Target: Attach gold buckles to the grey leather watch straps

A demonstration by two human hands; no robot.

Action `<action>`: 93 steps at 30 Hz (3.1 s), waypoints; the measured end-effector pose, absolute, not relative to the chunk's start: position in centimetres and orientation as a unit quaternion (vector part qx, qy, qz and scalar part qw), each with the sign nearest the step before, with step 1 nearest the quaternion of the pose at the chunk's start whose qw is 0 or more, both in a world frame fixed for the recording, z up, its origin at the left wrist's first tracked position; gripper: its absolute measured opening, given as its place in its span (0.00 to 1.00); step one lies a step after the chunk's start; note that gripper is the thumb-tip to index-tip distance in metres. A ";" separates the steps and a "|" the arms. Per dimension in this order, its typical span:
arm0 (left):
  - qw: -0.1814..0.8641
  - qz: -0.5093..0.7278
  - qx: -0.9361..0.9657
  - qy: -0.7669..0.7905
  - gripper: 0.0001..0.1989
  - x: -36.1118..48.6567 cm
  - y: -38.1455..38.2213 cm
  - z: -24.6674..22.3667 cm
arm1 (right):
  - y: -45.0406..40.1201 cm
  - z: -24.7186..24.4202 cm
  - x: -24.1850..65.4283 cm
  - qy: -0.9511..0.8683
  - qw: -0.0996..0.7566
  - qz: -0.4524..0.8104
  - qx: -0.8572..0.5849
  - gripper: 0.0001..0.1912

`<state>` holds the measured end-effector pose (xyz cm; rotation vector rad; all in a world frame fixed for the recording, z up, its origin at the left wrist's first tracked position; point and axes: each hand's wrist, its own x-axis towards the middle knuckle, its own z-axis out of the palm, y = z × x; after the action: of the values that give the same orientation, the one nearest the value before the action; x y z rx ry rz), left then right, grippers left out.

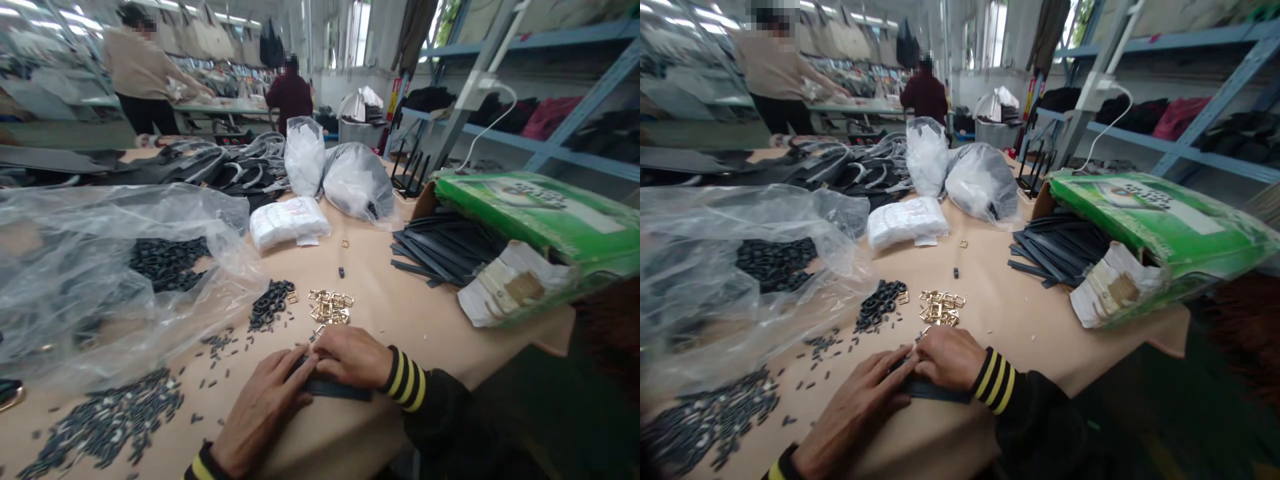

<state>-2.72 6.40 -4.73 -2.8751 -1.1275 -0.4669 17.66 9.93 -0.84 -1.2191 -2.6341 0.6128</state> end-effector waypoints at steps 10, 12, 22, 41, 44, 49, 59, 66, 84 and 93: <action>0.024 -0.219 -0.835 -0.504 0.17 0.5 5.6 -5.7 | 16.9 -0.4 33.2 -0.633 0.106 -0.042 -0.766 0.08; 0.030 -0.243 -0.821 -0.517 0.18 0.5 5.5 -5.7 | 16.7 -0.5 33.8 -0.637 0.105 -0.041 -0.763 0.07; -0.477 -0.425 -0.527 -0.561 0.13 2.2 3.6 -0.9 | 9.2 3.9 21.1 -0.775 0.152 0.482 -0.379 0.12; -0.661 -0.469 -0.304 -0.500 0.14 2.4 0.9 -1.5 | 4.7 -1.5 18.2 -0.490 0.241 0.755 -0.363 0.11; -0.604 -0.463 -0.359 -0.541 0.11 2.5 0.7 -2.0 | 4.2 -1.3 17.8 -0.497 0.261 0.734 -0.382 0.10; -0.224 -0.516 -0.565 -0.604 0.08 2.5 0.1 -2.2 | 3.4 -0.6 17.4 -0.491 0.275 0.733 -0.383 0.10; -0.441 -0.414 -0.567 -0.559 0.08 2.4 -0.8 0.3 | 2.2 0.1 17.2 -0.597 0.298 0.644 -0.374 0.05; -0.278 -0.395 -0.677 -0.556 0.08 2.6 -0.4 -1.2 | 2.2 -0.8 17.1 -0.618 0.275 0.610 -0.414 0.03; -0.047 -0.262 -0.755 -0.599 0.07 -5.1 9.2 -0.4 | 4.6 -2.4 18.2 -0.418 0.352 0.740 -0.391 0.11; -0.155 -0.274 -0.726 -0.612 0.06 -5.7 12.3 -2.5 | 4.6 -2.0 17.8 -0.468 0.281 0.741 -0.392 0.13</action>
<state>-5.68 12.27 -2.48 -2.5373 -2.1376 -0.9563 17.83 4.56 -1.96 -1.0493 -1.2533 1.9861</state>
